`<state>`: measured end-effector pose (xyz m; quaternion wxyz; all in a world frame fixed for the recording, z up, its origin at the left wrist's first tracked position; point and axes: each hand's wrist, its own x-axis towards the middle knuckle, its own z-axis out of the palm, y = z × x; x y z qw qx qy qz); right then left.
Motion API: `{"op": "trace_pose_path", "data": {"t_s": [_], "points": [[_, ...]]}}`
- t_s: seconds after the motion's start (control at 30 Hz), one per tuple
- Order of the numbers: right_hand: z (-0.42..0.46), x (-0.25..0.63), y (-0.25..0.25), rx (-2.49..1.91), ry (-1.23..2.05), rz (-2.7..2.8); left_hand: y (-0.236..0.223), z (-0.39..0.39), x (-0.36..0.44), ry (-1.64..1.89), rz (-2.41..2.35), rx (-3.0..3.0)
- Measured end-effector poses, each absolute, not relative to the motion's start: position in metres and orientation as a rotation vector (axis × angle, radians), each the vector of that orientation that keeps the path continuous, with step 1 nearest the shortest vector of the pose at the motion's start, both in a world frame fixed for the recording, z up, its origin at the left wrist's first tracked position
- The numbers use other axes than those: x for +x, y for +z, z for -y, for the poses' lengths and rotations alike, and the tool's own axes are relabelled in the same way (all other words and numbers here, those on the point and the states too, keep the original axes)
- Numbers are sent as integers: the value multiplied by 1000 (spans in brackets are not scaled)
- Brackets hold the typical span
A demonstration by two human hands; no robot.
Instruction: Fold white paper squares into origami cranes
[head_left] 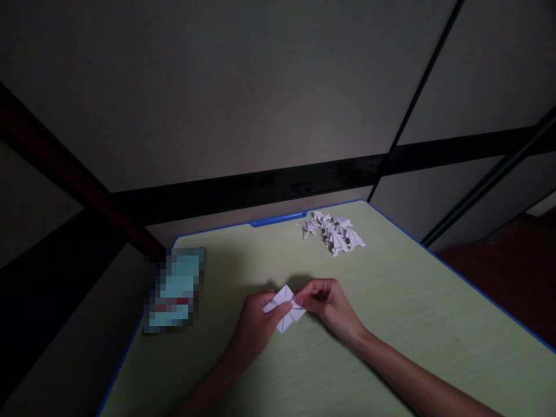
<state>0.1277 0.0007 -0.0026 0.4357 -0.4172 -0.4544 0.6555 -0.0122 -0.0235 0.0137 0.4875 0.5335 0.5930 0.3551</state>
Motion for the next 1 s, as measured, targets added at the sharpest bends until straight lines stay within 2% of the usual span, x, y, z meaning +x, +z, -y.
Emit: {"op": "trace_pose_path", "data": {"t_s": [0.33, 0.6, 0.83, 1.0], "points": [[-4, 128, -4, -916, 1651, 1312, 12, 24, -13, 900, -1433, 1292], [2, 129, -7, -1004, 1432, 1745, 12, 25, -15, 909, -1325, 1173], [-3, 130, -4, -818, 1695, 1516, 14, 24, -16, 917, -1343, 1068], [-5, 131, -5, -890, 1679, 1525, 13, 24, -16, 894, -1346, 1112]]}}
